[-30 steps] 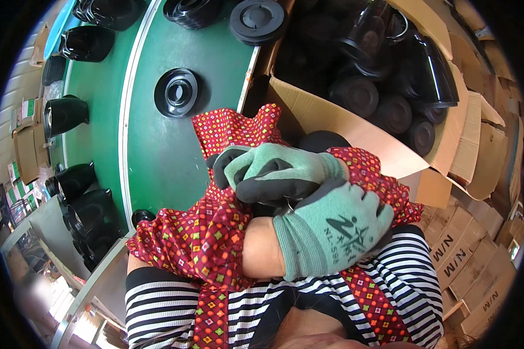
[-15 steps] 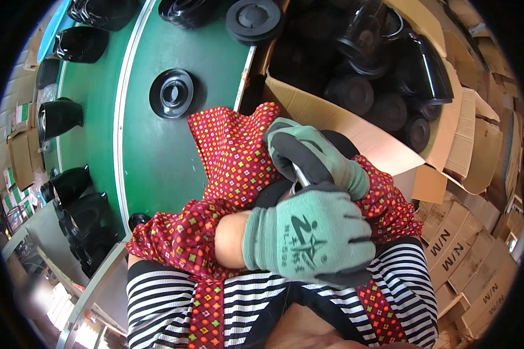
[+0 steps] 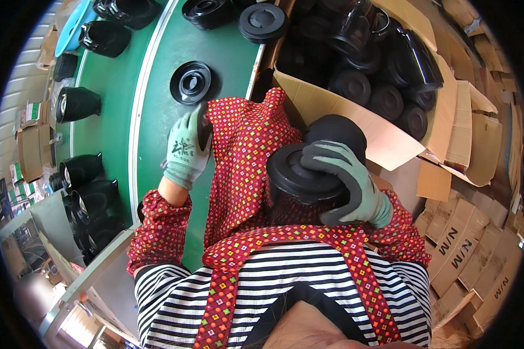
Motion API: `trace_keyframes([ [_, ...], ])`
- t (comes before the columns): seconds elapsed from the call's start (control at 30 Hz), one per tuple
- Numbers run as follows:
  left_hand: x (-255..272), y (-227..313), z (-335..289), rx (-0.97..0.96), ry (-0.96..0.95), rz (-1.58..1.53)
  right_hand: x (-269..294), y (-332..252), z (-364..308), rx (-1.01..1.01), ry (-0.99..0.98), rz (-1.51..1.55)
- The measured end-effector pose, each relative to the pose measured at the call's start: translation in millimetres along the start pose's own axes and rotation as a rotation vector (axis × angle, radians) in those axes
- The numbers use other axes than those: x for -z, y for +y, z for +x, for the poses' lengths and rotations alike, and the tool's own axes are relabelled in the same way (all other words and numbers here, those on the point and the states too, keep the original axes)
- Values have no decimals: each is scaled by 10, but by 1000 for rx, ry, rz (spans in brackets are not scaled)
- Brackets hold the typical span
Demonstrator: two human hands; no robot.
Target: The person repeatedly picks up black plastic containers and lids from a green table, inserts a metal rod into the container, and secures the lid. The person places the assembled containers into a cardboard box. The process is repeated for multiple units.
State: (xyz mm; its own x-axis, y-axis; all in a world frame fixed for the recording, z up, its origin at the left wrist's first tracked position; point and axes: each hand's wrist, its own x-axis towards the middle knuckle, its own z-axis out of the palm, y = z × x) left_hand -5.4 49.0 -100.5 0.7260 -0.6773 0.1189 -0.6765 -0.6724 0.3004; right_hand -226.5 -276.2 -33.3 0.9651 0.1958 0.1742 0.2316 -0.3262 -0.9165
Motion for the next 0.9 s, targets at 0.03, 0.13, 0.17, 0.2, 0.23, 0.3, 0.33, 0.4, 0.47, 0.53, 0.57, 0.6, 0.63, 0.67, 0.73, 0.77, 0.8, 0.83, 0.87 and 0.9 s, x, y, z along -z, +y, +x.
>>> trace_keyframes([
  [0.03,-80,-73,-116,76,-84,19,-81,-17,-38,-21,72,-38],
  [0.13,-140,-29,-326,162,-207,76,-175,77,-109,36,157,-64],
  [0.17,-140,23,-361,154,-197,71,-208,80,-77,26,203,-27],
  [0.2,-145,64,-402,149,-185,66,-221,57,-57,-42,264,82],
  [0.23,-150,84,-446,171,-178,21,-241,9,-47,-109,319,191],
  [0.3,-29,154,-502,129,-84,-70,-253,-15,50,-257,469,338],
  [0.33,101,264,-516,123,-56,-136,-205,60,59,-274,538,620],
  [0.4,323,426,-554,-7,-26,-387,-31,135,266,-158,640,262],
  [0.47,598,630,-577,-166,-78,-580,-64,5,529,-298,778,868],
  [0.53,625,726,-632,-266,-30,-769,-177,-164,862,-331,639,1160],
  [0.57,672,739,-681,-281,6,-742,-310,-150,1043,-348,506,1318],
  [0.6,678,765,-754,-232,73,-754,-365,-81,1170,-365,390,1458],
  [0.63,671,723,-827,-52,80,-978,-429,266,1231,-349,253,1513],
  [0.67,729,640,-825,70,127,-1131,-506,303,1318,-325,235,1353],
  [0.73,798,360,-754,284,284,-1391,-657,320,1483,-357,300,1147],
  [0.77,794,121,-673,312,359,-1385,-756,314,1581,-422,365,1099],
  [0.8,821,-129,-539,335,427,-1382,-849,238,1715,-500,519,947],
  [0.83,892,-371,-329,391,427,-1257,-870,347,1717,-441,532,839],
  [0.87,954,-638,-93,448,427,-1129,-917,524,1668,-384,542,734],
  [0.9,967,-961,104,484,459,-1050,-957,602,1660,-406,516,683],
])
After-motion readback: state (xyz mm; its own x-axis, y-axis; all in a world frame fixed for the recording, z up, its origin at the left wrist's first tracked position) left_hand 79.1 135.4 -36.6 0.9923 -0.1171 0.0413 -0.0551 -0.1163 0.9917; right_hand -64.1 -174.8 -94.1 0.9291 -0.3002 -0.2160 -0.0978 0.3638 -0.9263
